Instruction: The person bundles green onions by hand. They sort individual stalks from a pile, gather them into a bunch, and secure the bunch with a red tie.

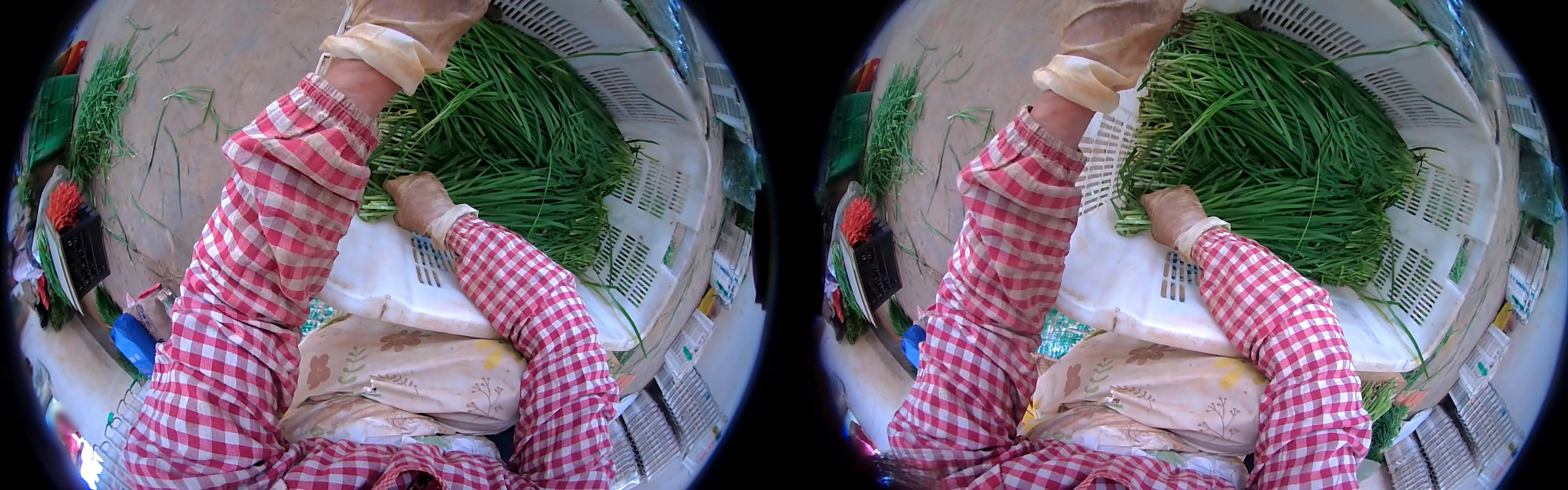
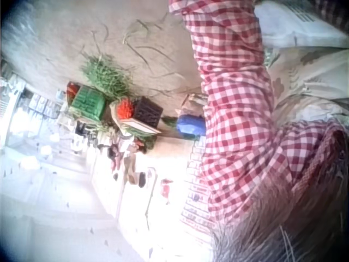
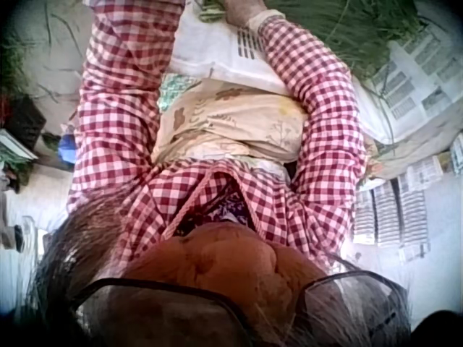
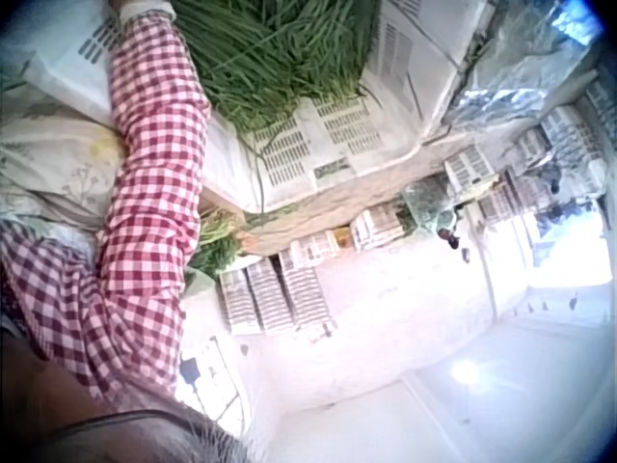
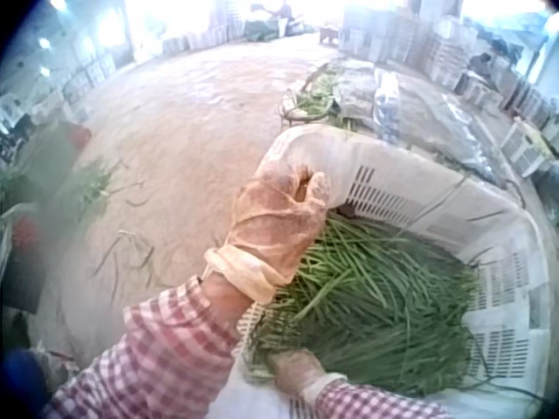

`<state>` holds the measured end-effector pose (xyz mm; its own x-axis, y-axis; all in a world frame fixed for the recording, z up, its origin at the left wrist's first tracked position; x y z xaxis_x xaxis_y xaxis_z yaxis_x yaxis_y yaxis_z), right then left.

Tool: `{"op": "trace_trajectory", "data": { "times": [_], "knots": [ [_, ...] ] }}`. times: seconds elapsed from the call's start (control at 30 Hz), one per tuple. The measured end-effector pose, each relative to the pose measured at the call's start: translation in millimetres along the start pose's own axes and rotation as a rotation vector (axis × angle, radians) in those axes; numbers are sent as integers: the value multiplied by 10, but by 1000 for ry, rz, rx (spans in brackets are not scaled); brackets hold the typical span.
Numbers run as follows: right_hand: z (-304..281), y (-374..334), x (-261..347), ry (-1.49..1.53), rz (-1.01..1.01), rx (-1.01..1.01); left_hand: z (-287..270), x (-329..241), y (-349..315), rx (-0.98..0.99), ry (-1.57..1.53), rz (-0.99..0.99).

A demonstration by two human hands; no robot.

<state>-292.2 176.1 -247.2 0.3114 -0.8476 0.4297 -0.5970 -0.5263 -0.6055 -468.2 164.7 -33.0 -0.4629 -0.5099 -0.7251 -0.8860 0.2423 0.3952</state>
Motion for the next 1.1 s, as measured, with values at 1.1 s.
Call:
{"op": "trace_trajectory", "data": {
  "times": [1.1],
  "knots": [
    [-1215, -2274, -1064, 756, 53, -937, 1812, -676, -1555, 1235, -615, -17]
  ]
}}
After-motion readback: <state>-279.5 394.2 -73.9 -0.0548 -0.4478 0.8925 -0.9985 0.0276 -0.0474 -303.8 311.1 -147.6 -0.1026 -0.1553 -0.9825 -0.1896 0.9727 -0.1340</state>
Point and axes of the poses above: each hand's wrist, its own y-axis towards the middle knuckle, its own z-axis out of the palm, x = y × z, the point moved 7 cm from there along y, towards the middle knuckle, and after that the axes turned 7 degrees about x, right-handed, at the moved point
